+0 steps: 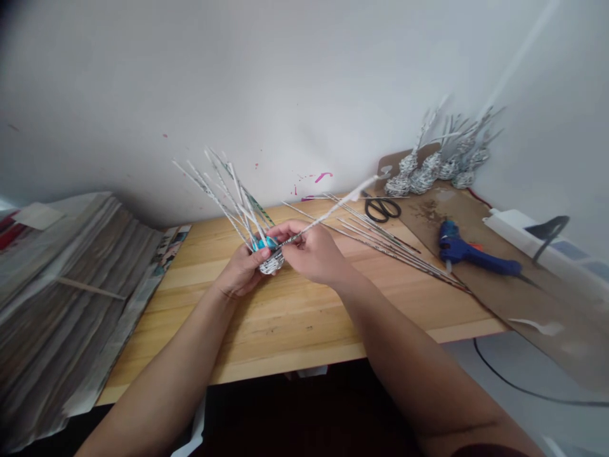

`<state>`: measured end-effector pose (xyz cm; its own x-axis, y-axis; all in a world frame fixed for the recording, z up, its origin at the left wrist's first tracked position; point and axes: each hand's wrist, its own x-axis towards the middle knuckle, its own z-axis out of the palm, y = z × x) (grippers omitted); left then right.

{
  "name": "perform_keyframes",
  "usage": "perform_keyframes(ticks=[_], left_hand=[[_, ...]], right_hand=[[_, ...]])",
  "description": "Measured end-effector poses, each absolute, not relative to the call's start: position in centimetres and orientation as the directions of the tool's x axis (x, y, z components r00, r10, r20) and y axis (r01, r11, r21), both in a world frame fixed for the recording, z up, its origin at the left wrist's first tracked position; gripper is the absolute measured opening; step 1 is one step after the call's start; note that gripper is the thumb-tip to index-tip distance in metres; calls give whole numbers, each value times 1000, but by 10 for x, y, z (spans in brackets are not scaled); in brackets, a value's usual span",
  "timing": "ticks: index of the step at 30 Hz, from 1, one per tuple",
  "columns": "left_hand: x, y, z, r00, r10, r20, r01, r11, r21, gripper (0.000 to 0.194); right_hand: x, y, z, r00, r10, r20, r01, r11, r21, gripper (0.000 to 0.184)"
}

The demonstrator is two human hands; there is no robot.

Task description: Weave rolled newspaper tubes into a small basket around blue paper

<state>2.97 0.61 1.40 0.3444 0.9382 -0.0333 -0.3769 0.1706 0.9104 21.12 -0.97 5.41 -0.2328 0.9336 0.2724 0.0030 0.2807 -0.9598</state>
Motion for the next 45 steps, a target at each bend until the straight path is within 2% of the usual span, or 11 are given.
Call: perform_keyframes(ticks=[5, 11, 17, 22, 29, 36, 45], left_hand=[[29, 8, 11, 303, 953, -4, -312, 103, 945, 75], [27, 8, 10, 286, 958, 12, -171, 38, 985, 80], [29, 5, 17, 317, 948, 21, -113, 16, 993, 79], [30, 4, 20, 355, 935, 29, -56, -10, 998, 73], [30, 5, 18, 315, 949, 7, -35, 4, 999, 79], [32, 4, 20, 313, 949, 28, 2, -30, 1000, 72], [30, 6, 19, 349, 935, 58, 18, -69, 997, 69]], right_hand=[[211, -13, 62, -253, 946, 205, 33, 220, -975, 16], [210, -16, 63, -249, 952, 179, 57, 198, -978, 35], [210, -10, 56, -156, 980, 121, 130, 142, -981, 23], [209, -12, 54, -140, 976, 168, 245, 198, -949, 16], [208, -13, 56, -98, 970, 221, 336, 242, -910, 12], [208, -12, 54, -90, 975, 204, 301, 222, -928, 9], [201, -17, 46, -124, 935, 333, 326, 355, -876, 7]])
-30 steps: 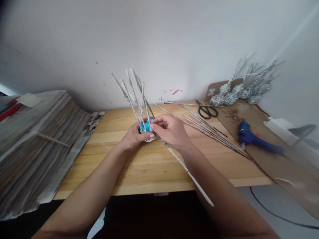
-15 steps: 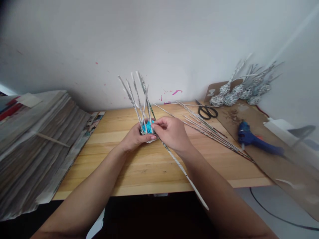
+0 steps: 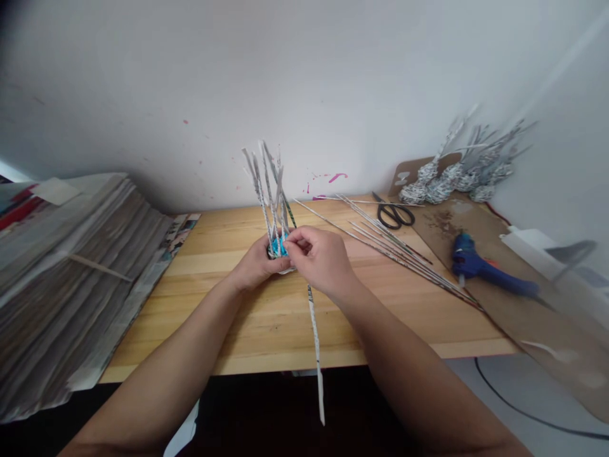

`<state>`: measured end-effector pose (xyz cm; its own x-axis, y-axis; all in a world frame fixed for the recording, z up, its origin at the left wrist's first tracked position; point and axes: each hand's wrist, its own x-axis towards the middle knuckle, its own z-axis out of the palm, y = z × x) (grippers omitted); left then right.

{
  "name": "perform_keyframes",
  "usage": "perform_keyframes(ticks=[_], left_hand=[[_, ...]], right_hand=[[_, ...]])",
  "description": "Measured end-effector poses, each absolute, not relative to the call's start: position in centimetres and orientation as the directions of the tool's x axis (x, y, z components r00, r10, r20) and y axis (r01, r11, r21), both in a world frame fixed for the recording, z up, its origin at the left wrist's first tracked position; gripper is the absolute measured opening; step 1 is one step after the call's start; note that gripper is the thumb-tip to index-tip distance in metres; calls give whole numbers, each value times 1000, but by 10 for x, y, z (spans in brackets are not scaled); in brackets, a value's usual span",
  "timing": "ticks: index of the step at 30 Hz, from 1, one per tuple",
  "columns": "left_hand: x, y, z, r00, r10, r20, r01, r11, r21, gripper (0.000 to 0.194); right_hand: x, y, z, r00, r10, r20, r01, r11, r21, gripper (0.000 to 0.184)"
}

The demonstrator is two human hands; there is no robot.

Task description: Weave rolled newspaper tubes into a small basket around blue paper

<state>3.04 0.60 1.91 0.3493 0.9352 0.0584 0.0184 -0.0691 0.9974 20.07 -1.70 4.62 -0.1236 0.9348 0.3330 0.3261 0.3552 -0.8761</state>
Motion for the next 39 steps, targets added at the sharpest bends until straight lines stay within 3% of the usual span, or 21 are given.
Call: perform_keyframes(ticks=[4, 8, 13, 18, 25, 32, 39], left_hand=[[32, 3, 21, 340, 939, 43, -13, -41, 999, 63], [33, 1, 21, 322, 947, 5, -61, 15, 998, 62], [33, 0, 20, 327, 945, 9, -69, 15, 997, 59], [33, 2, 12, 280, 960, -13, -148, 57, 987, 60], [36, 2, 15, 379, 923, -58, -306, 184, 934, 57], [36, 3, 18, 361, 931, -51, -366, 193, 910, 51], [43, -1, 19, 306, 949, -77, -314, 177, 933, 64]], right_hand=[[206, -13, 49, -173, 914, 366, 278, 402, -872, 13], [210, -8, 49, -114, 950, 291, 202, 309, -929, 18], [207, -8, 47, -158, 957, 244, 255, 278, -926, 13], [207, -6, 50, -151, 974, 167, 64, 178, -982, 25], [217, -3, 59, -358, 930, 84, -112, 46, -993, 29], [221, -6, 60, -402, 899, 172, -55, 164, -985, 29], [208, -6, 46, -115, 977, 178, 134, 193, -972, 31]])
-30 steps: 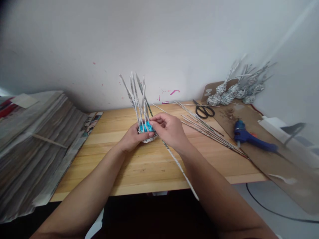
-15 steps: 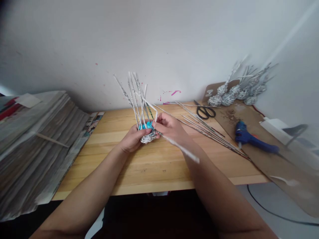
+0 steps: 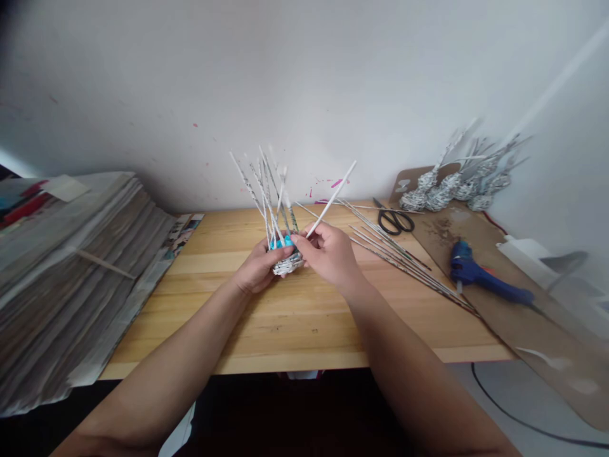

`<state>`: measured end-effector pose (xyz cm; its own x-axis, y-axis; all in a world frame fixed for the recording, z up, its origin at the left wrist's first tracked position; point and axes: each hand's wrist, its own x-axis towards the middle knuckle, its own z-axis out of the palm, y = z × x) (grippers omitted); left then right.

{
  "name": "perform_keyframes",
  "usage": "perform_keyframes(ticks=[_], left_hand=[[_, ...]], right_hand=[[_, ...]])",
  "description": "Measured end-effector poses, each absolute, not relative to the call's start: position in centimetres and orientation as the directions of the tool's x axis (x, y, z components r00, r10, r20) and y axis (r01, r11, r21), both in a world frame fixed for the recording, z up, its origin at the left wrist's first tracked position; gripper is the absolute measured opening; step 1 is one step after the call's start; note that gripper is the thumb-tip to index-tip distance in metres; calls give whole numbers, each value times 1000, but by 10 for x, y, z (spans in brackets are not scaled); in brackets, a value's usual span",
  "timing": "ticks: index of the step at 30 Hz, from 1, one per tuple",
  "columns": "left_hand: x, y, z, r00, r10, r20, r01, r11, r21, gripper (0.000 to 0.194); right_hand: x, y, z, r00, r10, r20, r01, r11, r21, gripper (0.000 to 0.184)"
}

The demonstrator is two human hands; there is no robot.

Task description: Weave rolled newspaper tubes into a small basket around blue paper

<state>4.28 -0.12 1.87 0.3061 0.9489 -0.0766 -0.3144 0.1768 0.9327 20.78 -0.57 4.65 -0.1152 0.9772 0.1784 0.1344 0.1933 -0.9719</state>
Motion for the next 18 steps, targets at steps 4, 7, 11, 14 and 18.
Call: perform_keyframes(ticks=[4, 7, 11, 14, 18], left_hand=[[44, -1, 19, 214, 974, -73, -327, 142, 934, 65], [43, 0, 19, 119, 989, -85, -330, 121, 936, 61], [42, 1, 19, 2, 993, -116, -265, 112, 958, 54], [41, 2, 19, -35, 992, -120, -225, 110, 968, 53], [39, 4, 19, 14, 994, -106, -243, 106, 964, 55]], right_hand=[[206, -8, 43, -22, 967, 253, 304, 247, -920, 30], [205, -9, 41, -90, 962, 258, 311, 273, -911, 31], [202, -9, 35, -154, 949, 275, 309, 311, -899, 26], [202, -7, 33, -202, 933, 297, 269, 345, -899, 18], [209, -4, 36, -218, 884, 414, 420, 468, -778, 18]])
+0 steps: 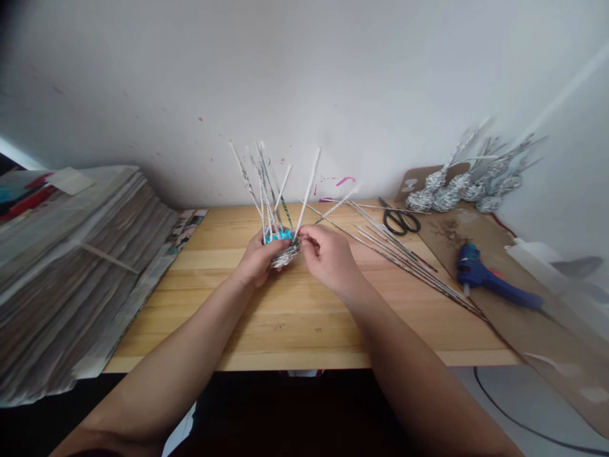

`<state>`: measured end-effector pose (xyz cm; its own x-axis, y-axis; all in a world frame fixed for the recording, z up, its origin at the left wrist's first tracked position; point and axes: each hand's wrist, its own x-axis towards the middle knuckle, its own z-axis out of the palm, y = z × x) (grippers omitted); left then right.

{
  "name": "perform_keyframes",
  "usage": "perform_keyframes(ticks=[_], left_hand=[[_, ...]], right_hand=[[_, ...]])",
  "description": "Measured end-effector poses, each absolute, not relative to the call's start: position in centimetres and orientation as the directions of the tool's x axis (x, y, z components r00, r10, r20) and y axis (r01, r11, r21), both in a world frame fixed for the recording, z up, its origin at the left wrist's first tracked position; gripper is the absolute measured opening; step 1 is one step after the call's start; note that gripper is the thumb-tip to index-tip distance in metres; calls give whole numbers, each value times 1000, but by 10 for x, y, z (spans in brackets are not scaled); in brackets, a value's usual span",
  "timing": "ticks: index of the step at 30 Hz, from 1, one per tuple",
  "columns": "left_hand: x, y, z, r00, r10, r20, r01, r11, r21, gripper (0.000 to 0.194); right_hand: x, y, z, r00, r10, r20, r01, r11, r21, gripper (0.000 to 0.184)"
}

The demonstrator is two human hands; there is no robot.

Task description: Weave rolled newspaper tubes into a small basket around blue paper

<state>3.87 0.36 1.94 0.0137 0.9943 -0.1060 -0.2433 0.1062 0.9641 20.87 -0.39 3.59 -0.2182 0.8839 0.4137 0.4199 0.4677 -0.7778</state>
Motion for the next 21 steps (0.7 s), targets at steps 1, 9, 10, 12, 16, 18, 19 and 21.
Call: perform_keyframes(ticks=[1, 9, 10, 12, 16, 18, 19, 21], left_hand=[[38, 4, 19, 35, 994, -107, -247, 113, 962, 55], [37, 3, 23, 141, 982, -124, -313, 163, 936, 61], [37, 2, 23, 149, 981, -124, -324, 167, 931, 62], [36, 3, 22, 161, 979, -122, -339, 171, 925, 63], [32, 5, 17, 213, 972, -96, -347, 167, 923, 65], [31, 5, 16, 239, 967, -93, -335, 172, 926, 63], [30, 5, 16, 245, 965, -93, -330, 174, 928, 61], [30, 5, 18, 255, 963, -88, -325, 171, 930, 58]], right_hand=[[211, -3, 37, -212, 869, 446, 471, 491, -733, 18], [211, 1, 38, -182, 949, 258, 260, 299, -918, 12], [211, 1, 39, -186, 958, 217, 227, 257, -940, 13], [211, 2, 41, -198, 971, 130, 181, 167, -969, 16], [213, 2, 45, -207, 978, -37, 133, -9, -991, 18], [212, 2, 45, -187, 979, -75, 128, -52, -990, 19], [212, 2, 45, -175, 981, -78, 118, -58, -991, 19], [211, 2, 45, -166, 984, -66, 59, -57, -997, 20]])
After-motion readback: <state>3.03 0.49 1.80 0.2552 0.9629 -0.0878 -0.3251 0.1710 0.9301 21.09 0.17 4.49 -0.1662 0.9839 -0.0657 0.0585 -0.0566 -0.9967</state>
